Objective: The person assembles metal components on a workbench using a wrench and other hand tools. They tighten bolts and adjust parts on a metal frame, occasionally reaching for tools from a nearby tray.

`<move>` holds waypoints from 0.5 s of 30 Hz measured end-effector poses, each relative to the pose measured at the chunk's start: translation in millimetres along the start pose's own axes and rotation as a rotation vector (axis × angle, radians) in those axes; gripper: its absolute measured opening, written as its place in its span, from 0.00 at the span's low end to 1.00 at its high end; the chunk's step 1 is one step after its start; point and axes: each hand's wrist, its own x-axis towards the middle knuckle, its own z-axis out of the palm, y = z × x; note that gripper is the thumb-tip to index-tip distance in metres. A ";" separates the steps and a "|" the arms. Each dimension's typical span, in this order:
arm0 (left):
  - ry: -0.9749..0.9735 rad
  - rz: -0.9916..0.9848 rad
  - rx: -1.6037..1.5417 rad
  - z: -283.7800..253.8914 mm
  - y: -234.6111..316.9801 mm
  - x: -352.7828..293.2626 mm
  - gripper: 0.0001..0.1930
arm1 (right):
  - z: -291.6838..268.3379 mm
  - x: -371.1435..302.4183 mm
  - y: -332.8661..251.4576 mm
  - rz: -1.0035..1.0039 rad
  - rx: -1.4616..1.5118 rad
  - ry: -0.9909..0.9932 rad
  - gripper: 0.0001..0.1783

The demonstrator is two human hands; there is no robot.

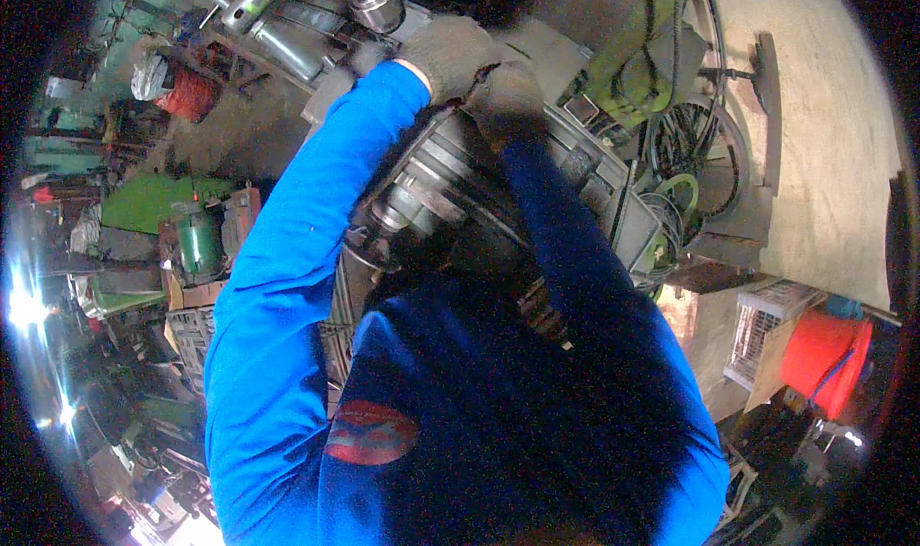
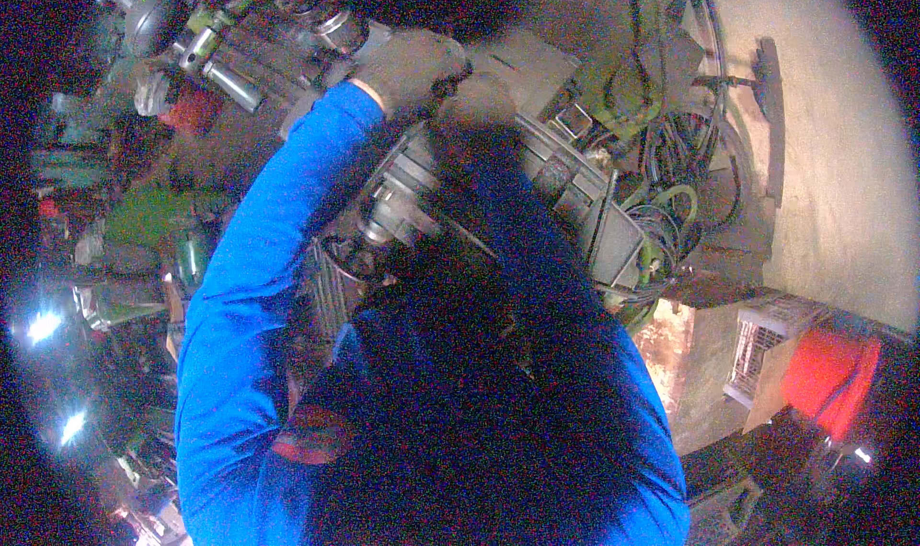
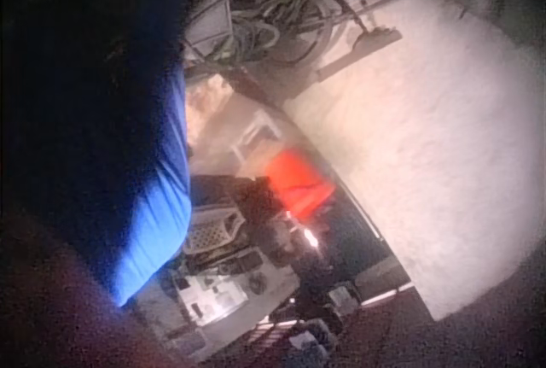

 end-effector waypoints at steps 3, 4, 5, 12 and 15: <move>0.042 0.018 0.058 -13.1 4.3 -3.0 0.15 | 17.2 0.5 23.0 -0.025 0.123 0.080 0.19; -0.010 -0.013 0.063 -16.0 4.2 -4.4 0.15 | 10.7 -0.3 22.0 -0.072 0.195 0.100 0.19; -0.062 -0.044 0.068 -18.7 4.5 -5.5 0.15 | 5.3 0.1 20.3 -0.119 0.267 0.120 0.19; -0.135 -0.191 -0.003 -16.1 14.0 4.0 0.14 | 6.1 -1.2 17.1 -0.026 0.119 -0.005 0.20; -0.094 -0.124 -0.005 1.3 3.6 7.2 0.13 | -3.2 10.7 7.9 -0.073 0.127 -0.075 0.20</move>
